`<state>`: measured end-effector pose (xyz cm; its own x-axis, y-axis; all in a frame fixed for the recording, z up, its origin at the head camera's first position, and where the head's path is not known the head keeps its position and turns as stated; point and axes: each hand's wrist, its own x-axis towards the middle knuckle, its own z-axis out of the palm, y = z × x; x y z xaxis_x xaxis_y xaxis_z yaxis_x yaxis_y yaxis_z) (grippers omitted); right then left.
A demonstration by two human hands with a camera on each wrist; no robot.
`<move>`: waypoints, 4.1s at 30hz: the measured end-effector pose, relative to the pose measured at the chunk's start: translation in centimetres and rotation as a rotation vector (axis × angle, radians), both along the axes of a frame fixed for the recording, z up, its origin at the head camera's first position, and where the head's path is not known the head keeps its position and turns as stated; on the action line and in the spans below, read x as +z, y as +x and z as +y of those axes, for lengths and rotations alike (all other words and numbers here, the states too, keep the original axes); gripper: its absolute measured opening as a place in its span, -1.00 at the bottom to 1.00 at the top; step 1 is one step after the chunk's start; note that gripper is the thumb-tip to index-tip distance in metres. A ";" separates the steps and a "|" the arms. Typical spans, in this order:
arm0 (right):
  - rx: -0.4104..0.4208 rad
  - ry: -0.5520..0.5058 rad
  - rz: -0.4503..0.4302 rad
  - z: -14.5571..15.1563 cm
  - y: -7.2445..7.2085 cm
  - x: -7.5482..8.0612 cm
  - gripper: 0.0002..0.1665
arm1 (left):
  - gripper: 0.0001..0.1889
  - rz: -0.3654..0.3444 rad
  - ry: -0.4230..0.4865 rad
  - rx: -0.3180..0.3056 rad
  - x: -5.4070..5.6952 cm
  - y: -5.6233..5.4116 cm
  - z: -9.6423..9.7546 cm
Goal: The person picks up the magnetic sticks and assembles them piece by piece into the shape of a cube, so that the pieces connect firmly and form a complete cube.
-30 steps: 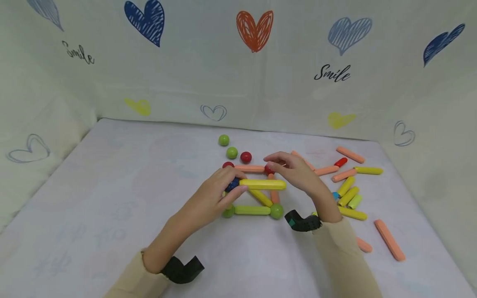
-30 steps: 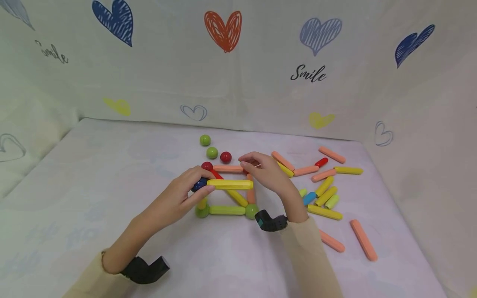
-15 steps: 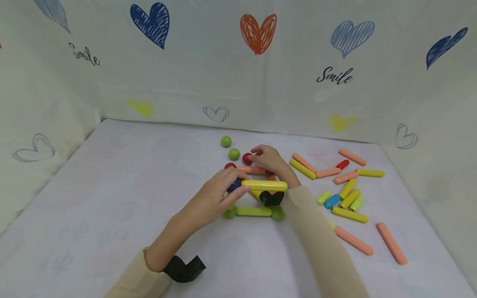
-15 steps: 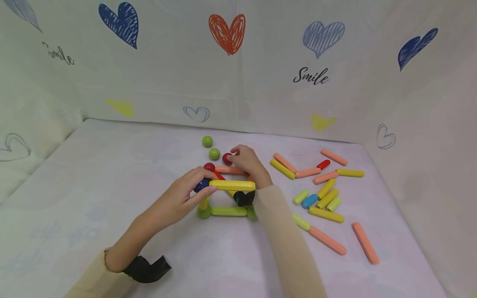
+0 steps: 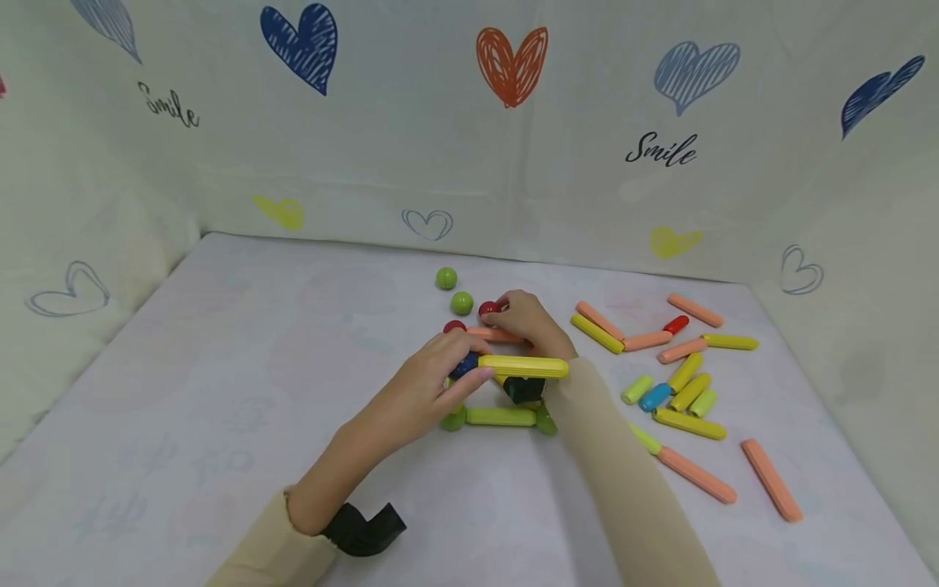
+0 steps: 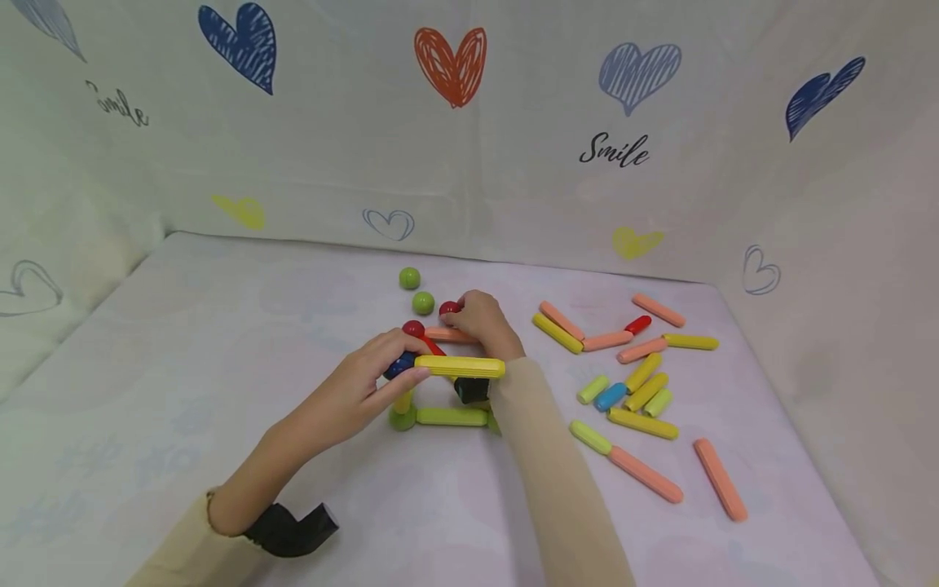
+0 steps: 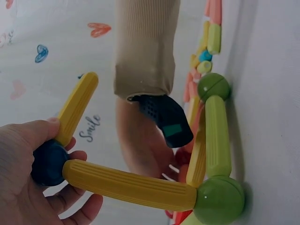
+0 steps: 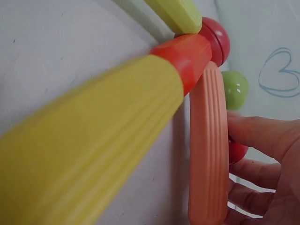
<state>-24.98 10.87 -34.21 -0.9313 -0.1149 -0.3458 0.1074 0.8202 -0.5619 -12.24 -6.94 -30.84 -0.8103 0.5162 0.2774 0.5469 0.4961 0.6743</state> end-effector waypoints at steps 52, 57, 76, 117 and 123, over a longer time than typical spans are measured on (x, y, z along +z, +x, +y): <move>0.002 -0.248 0.448 9.1 16.0 4.9 -0.54 | -0.72 -0.026 -0.023 0.027 0.2 0.2 0.2; 0.029 -0.250 0.509 8.8 16.0 4.9 -0.56 | -0.72 -0.036 -0.024 0.037 0.1 0.1 0.3; -0.085 -0.046 0.486 16.5 15.3 4.8 -0.58 | -0.76 -0.052 0.020 0.037 0.0 0.1 0.2; 0.018 0.194 -0.029 22.4 13.4 -0.3 -0.65 | -0.74 -0.080 0.010 0.028 0.2 0.0 0.1; 0.038 0.202 -0.015 22.5 13.5 -0.4 -0.66 | -0.73 -0.081 0.008 0.025 0.2 0.0 0.1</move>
